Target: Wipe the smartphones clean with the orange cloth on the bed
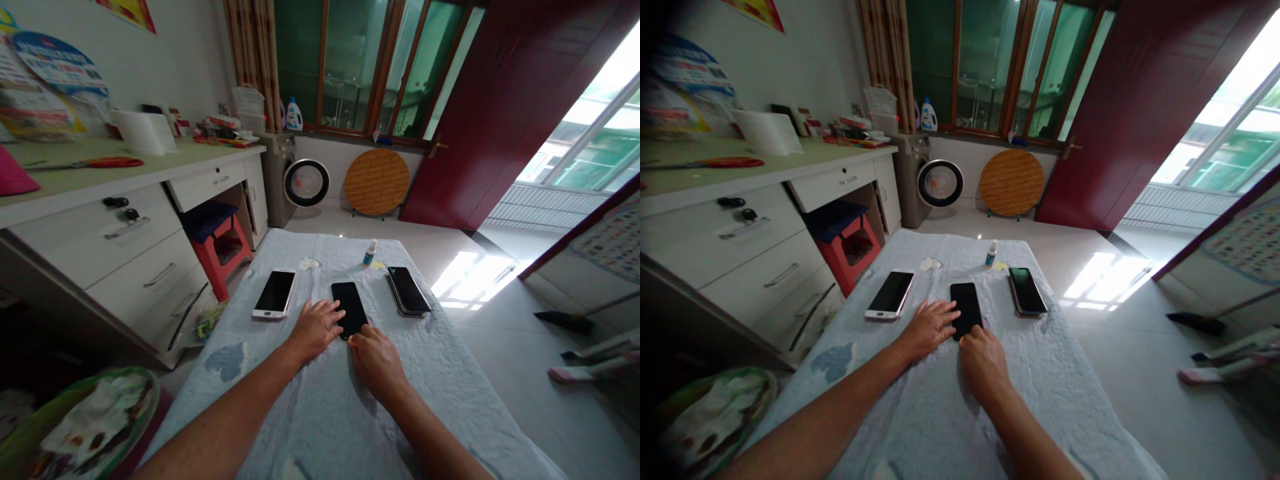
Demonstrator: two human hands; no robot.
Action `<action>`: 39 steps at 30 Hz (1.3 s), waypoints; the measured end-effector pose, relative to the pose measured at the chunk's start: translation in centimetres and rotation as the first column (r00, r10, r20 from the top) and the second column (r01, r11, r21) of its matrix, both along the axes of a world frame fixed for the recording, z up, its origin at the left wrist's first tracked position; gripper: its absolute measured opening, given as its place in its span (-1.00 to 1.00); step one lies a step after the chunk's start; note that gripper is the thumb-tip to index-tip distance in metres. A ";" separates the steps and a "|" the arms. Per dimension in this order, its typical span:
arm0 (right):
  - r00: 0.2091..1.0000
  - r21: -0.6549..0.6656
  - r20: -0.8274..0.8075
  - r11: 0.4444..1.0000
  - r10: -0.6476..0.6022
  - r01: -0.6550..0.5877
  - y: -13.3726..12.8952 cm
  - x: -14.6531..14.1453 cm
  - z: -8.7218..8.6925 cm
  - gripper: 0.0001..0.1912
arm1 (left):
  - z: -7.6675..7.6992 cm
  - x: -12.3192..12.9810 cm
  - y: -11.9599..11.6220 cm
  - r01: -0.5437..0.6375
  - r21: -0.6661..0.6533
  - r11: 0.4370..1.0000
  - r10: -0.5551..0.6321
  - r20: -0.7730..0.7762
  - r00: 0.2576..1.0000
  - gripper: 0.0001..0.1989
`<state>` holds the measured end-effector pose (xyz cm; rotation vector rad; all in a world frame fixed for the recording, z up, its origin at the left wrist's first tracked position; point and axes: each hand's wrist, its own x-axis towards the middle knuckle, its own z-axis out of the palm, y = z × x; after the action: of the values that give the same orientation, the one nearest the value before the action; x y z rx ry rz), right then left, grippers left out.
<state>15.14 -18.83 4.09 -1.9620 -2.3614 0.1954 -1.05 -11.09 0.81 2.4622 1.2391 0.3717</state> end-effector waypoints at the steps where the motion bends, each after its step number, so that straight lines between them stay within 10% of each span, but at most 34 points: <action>1: 1.000 0.006 0.001 1.000 0.021 -0.021 0.0 -0.3 -0.1 -0.73 | 0.0 0.0 0.0 -0.001 0.000 1.000 0.001 -0.002 1.000 -0.60; 11: 0.985 0.027 -0.047 0.986 0.167 -0.166 0.4 -0.2 -0.1 -0.77 | -0.2 -0.1 0.0 0.014 -0.009 1.000 -0.014 0.011 1.000 -0.60; 27: 0.986 -0.001 -0.118 0.993 -0.115 0.116 1.0 5.7 0.8 -0.72 | 0.2 -0.2 -0.3 0.029 0.010 1.000 -0.029 0.017 0.999 -0.58; 39: 0.934 0.046 -0.277 0.967 -0.227 0.249 2.7 4.0 -1.1 -0.68 | 0.3 0.1 -0.5 0.078 0.075 0.994 -0.082 0.047 0.996 -0.37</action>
<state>19.19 -16.10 2.99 -2.0150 -1.9172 0.3245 -1.00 -11.58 1.07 2.5384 1.1214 0.4619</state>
